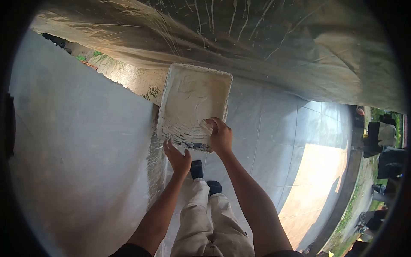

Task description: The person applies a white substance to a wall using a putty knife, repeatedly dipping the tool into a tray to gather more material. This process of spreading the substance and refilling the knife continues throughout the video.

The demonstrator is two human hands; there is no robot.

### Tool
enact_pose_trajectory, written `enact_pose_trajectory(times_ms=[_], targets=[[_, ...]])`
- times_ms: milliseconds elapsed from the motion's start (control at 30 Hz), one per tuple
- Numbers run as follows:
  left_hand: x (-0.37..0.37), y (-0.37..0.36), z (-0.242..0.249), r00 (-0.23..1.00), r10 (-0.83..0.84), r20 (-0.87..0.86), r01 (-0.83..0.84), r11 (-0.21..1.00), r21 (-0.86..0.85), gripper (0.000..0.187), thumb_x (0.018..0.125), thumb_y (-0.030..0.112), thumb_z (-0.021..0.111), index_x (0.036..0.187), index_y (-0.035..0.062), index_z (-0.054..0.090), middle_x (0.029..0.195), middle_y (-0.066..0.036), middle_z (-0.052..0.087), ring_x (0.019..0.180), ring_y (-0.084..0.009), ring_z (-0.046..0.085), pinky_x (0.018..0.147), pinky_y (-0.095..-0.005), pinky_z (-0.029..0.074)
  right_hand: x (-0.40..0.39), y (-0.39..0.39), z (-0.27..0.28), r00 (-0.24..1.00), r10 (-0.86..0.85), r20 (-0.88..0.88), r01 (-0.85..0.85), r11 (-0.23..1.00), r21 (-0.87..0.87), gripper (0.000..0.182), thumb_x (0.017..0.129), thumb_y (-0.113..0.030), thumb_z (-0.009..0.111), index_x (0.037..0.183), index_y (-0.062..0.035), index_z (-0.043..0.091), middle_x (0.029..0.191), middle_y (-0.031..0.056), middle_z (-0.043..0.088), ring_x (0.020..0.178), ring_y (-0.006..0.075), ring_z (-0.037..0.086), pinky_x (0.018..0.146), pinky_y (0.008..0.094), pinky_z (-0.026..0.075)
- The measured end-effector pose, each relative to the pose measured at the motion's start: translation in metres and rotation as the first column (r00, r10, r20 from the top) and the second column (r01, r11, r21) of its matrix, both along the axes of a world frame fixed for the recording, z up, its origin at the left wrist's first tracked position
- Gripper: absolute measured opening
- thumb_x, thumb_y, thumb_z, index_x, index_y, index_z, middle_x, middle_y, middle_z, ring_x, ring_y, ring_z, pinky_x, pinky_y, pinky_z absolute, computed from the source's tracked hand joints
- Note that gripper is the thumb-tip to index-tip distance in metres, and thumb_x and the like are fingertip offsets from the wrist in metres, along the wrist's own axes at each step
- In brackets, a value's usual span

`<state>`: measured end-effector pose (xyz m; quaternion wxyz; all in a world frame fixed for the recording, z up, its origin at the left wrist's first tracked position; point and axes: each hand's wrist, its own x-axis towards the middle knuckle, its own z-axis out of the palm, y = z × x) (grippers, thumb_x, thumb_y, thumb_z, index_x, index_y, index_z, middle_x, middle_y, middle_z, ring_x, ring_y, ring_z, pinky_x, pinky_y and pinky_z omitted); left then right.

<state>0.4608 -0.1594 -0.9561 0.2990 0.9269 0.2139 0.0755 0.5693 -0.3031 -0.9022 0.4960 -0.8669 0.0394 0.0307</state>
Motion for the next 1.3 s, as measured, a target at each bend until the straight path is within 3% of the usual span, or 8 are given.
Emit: enact_pose_trajectory(times_ms=[100,133,167,200,233,333,767,1300], targets=[[-0.01,0.002,-0.055,0.972,0.236,0.016,-0.233,0.968,-0.096,0.082,0.08,0.016,0.061,0.143,-0.0035,0.013,0.145,-0.028,0.023,0.134,-0.046,0.025,0.11,-0.0532,0.023,0.014,0.008,-0.012,0.993,0.091,0.076,-0.091,0.996,-0.001,0.023,0.09,0.005,0.048,0.108,0.0012,0.061,0.1,0.014,0.071,0.095,0.0293,0.068,0.082,0.0356,0.053],[-0.006,0.002,-0.06,0.884,0.425,-0.193,-0.452,0.676,-0.582,0.082,0.083,0.021,0.06,0.145,-0.0011,0.012,0.147,-0.026,0.022,0.136,-0.0437,0.025,0.111,-0.0531,0.022,0.02,0.011,-0.018,0.982,0.152,0.109,-0.152,0.988,-0.007,0.025,0.089,0.006,0.048,0.109,0.0012,0.061,0.1,0.0142,0.07,0.095,0.0293,0.068,0.082,0.0355,0.053],[-0.001,0.004,-0.062,0.763,0.451,-0.462,-0.567,0.126,-0.814,0.083,0.085,0.027,0.06,0.147,0.0013,0.011,0.149,-0.023,0.021,0.137,-0.0413,0.024,0.111,-0.0531,0.021,0.026,0.014,-0.024,0.967,0.213,0.142,-0.213,0.977,-0.013,0.027,0.088,0.007,0.048,0.11,0.0011,0.062,0.101,0.0144,0.07,0.095,0.0294,0.068,0.082,0.0355,0.054],[0.003,0.007,-0.048,0.812,0.302,-0.5,-0.478,-0.147,-0.866,0.082,0.09,0.042,0.052,0.151,0.0101,0.007,0.155,-0.017,0.012,0.144,-0.0361,0.014,0.114,-0.0496,0.016,0.031,0.019,-0.027,0.968,0.215,0.13,-0.216,0.976,-0.009,0.027,0.088,0.007,0.048,0.11,0.0011,0.062,0.101,0.0144,0.07,0.095,0.0294,0.068,0.082,0.0355,0.054],[0.009,0.009,-0.037,0.805,0.308,-0.508,-0.489,-0.142,-0.861,0.082,0.09,0.042,0.052,0.151,0.0101,0.007,0.155,-0.017,0.012,0.144,-0.0361,0.014,0.114,-0.0496,0.016,0.039,0.024,-0.028,0.952,0.264,0.151,-0.267,0.964,-0.005,0.029,0.087,0.008,0.048,0.112,0.001,0.062,0.101,0.0145,0.07,0.095,0.0289,0.068,0.081,0.0352,0.054],[0.02,0.003,-0.016,0.806,0.297,-0.512,-0.385,-0.395,-0.834,0.092,0.089,0.047,0.05,0.152,0.0119,-0.007,0.158,-0.018,-0.004,0.146,-0.0365,0.001,0.116,-0.0492,0.01,0.051,0.039,-0.034,0.921,0.337,0.197,-0.348,0.937,0.024,0.035,0.082,0.011,0.05,0.113,-0.0009,0.063,0.099,0.015,0.07,0.092,0.0306,0.067,0.08,0.0373,0.053],[0.019,0.003,-0.017,0.81,0.28,-0.516,-0.398,-0.383,-0.833,0.089,0.09,0.046,0.048,0.152,0.0139,-0.007,0.158,-0.017,-0.009,0.146,-0.0368,0.003,0.115,-0.0468,0.016,0.087,0.073,-0.066,0.793,0.559,0.243,-0.542,0.829,-0.138,0.048,0.071,0.012,0.051,0.115,-0.0038,0.063,0.089,0.0176,0.065,0.083,0.036,0.063,0.078,0.0429,0.05],[0.011,0.011,-0.025,0.815,0.347,-0.465,-0.369,-0.307,-0.877,0.078,0.092,0.043,0.047,0.151,0.008,0.009,0.157,-0.017,0.009,0.146,-0.0307,0.006,0.116,-0.0456,0.008,0.033,0.06,-0.087,0.88,0.426,0.211,-0.426,0.904,-0.05,0.046,0.072,0.013,0.05,0.115,0.0008,0.062,0.091,0.0168,0.067,0.084,0.0345,0.064,0.077,0.0401,0.052]])
